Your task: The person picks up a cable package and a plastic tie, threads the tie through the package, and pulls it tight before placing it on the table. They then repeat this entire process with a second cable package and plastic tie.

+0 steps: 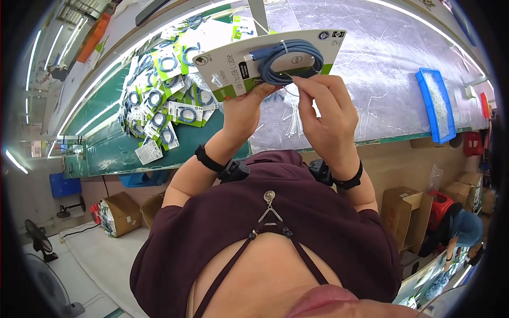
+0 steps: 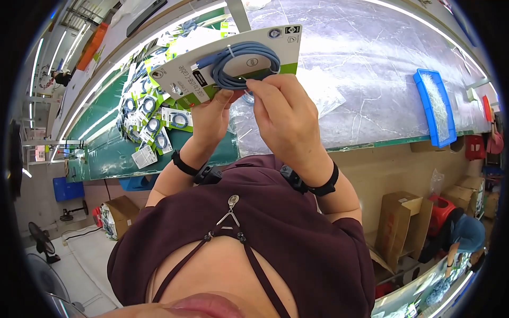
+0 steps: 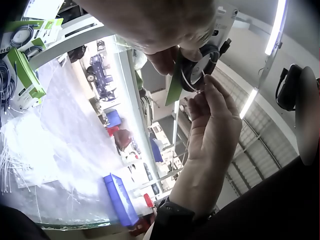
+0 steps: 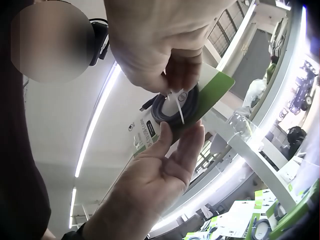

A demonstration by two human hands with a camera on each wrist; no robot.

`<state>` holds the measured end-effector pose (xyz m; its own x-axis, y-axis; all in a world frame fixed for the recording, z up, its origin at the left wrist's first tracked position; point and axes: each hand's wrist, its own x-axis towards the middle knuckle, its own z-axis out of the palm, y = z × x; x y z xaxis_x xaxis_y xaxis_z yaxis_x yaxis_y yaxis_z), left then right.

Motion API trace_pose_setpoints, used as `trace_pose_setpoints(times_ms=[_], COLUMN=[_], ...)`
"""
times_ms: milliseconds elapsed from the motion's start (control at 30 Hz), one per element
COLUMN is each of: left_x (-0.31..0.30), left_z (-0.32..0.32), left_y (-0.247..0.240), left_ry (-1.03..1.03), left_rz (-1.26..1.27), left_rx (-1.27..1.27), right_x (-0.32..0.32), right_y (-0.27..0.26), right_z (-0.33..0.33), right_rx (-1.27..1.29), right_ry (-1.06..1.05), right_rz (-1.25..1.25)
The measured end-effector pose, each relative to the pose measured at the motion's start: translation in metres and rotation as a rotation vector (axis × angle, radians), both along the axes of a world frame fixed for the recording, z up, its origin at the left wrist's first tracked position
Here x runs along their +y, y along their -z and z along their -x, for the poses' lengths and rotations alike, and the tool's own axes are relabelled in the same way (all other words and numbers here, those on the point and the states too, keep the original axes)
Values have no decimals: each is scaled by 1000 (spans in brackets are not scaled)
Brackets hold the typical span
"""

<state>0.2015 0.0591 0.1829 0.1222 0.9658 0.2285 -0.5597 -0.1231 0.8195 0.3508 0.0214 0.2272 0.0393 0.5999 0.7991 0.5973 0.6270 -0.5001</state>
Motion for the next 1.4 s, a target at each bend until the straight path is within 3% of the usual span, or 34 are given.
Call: trace_pose_setpoints(times_ms=[333, 433, 833, 1267, 1367, 1400], left_x=[2, 6, 1, 2, 8, 8], left_z=[2, 6, 9, 9, 12, 12], left_y=[6, 17, 16, 16, -2, -5], left_ry=[-4, -52, -183, -201, -242, -249], left_rz=[-26, -159, -264, -234, -817, -816], left_rx=[-3, 112, 251, 260, 550, 548], right_x=[-3, -3, -5, -6, -11, -12], right_y=[5, 7, 5, 7, 4, 4], right_z=[0, 0, 1, 2, 0, 0], right_rx=[-13, 3, 19, 21, 22, 18], right_ry=[-19, -21, -19, -41, -47, -52], right_rz=[51, 66, 85, 107, 115, 115])
